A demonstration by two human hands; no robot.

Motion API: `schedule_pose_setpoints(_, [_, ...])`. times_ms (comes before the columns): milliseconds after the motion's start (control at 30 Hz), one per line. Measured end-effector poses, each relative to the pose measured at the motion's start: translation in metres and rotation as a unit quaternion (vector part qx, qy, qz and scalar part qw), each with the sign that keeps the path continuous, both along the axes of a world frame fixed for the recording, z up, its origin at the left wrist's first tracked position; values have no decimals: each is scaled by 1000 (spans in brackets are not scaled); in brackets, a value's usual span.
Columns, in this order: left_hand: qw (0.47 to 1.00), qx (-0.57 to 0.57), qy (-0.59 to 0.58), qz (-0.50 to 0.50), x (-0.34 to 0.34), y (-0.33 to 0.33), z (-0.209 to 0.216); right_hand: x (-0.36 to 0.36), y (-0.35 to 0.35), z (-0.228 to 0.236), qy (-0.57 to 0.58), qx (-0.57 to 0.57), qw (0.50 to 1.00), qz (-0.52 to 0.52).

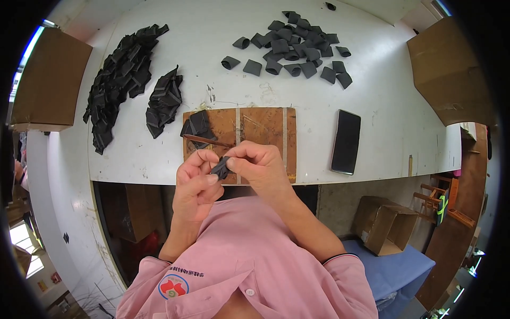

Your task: Using a thin needle tool to clean or remove flash from small black rubber components at a workbench.

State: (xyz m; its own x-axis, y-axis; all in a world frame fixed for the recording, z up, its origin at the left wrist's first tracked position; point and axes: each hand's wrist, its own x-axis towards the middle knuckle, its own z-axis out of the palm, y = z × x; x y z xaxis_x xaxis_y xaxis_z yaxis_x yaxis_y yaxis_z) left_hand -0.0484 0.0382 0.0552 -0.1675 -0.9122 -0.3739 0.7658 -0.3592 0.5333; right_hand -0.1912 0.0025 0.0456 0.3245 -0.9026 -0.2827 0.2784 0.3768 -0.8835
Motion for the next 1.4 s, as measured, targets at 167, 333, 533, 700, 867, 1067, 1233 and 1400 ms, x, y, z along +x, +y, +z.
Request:
schedule_pose_setpoints(167, [779, -224, -559, 175, -15, 5, -17, -5, 6, -10, -286, 206, 929, 114])
schedule_pose_setpoints(333, [937, -77, -309, 142, -6, -7, 17, -7, -10, 19, -129, 84, 978, 142])
schedule_pose_setpoints(533, [944, -39, 328, 5, 21, -32, 45, 12, -62, 69, -38, -88, 969, 226])
schedule_pose_setpoints(700, [994, -79, 78, 15, 17, -19, 3, 6, -48, 14, -117, -31, 972, 204])
schedule_pose_setpoints(867, [912, -223, -311, 149, 12, -31, 23, 5, -42, 33, 139, -248, 957, 54])
schedule_pose_setpoints(1067, [818, -345, -436, 149, 7, -35, 27, 14, -27, 39, 295, -539, 787, -60])
schedule_pose_setpoints(1233, [962, -172, -30, 210, 8, -33, 24, 24, -30, 49, 332, -604, 717, -104])
schedule_pose_setpoints(1400, [964, -176, -61, 189, 8, -24, 22, 19, -38, 36, 321, -635, 696, -100])
